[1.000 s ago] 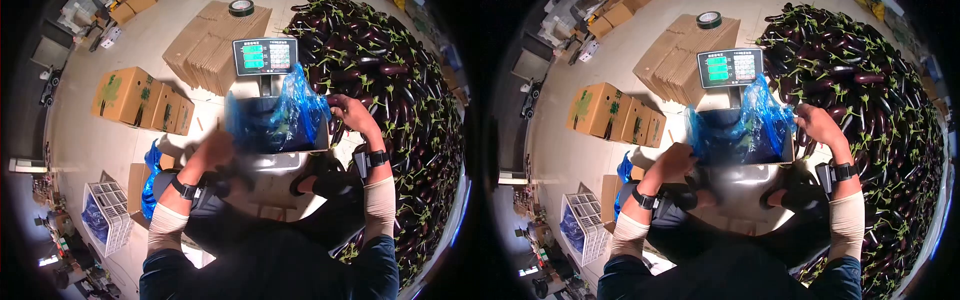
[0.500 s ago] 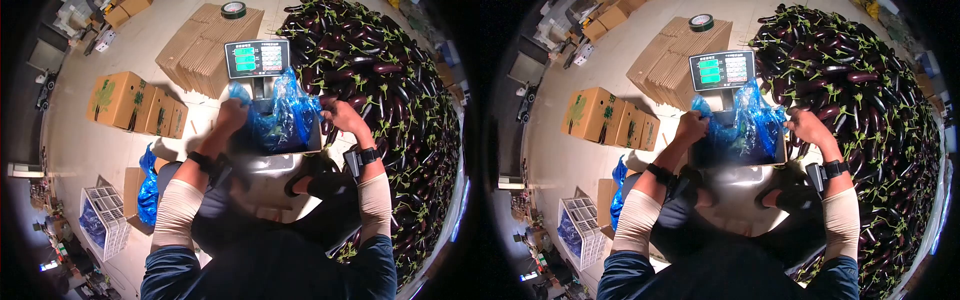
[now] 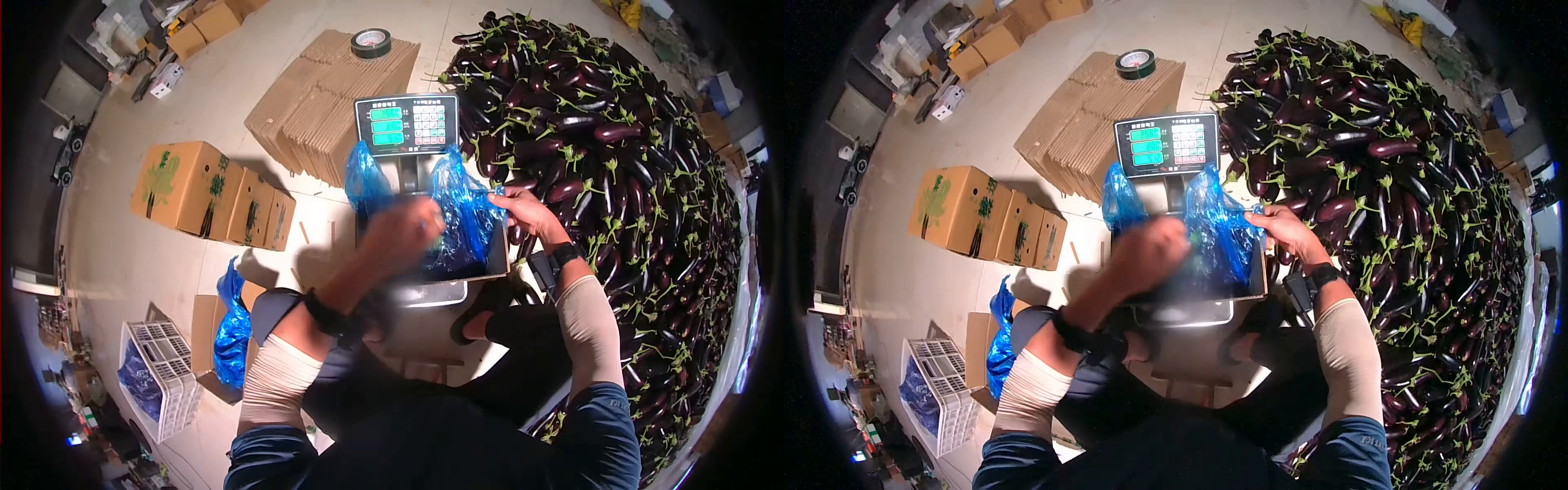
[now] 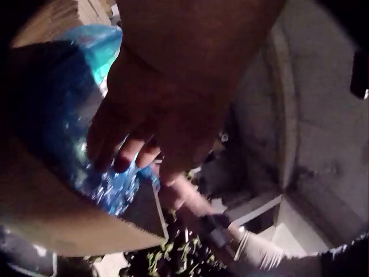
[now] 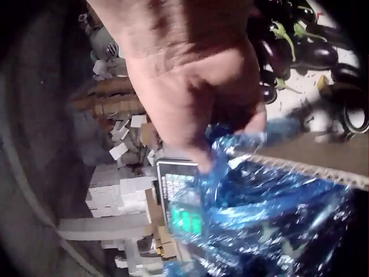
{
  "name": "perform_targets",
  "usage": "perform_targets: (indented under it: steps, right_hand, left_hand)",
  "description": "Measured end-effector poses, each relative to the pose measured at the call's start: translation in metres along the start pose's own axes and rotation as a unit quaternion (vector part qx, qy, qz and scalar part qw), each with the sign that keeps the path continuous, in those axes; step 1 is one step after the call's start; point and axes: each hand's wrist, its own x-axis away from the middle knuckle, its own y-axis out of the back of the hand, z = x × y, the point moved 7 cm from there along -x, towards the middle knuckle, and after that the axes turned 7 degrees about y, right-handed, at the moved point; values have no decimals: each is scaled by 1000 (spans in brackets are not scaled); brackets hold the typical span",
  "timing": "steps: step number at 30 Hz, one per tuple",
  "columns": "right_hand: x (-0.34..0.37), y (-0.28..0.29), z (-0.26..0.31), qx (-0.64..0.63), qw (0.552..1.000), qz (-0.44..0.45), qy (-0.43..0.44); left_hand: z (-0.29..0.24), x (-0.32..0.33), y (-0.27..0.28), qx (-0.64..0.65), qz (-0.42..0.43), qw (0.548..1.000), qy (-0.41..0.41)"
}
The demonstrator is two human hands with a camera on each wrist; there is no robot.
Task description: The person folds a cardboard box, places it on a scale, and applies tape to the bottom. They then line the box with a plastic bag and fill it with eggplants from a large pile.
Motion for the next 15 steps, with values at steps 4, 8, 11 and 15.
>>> perform_targets:
  steps: [4, 8, 11, 15]
  right_hand:
    - [-19, 15, 22, 26, 986, -69, 150]
    - [15, -35, 60, 276, 925, -48, 258]
    - [50, -112, 69, 376, 847, 62, 371]
    - [55, -149, 36, 461, 807, 84, 358]
  left_hand:
    - [8, 42, -105, 41, 287, 957, 20]
    - [23, 38, -125, 205, 221, 937, 178]
    - [33, 31, -128, 243, 142, 948, 151]
    - [30, 18, -138, 398, 169, 901, 36]
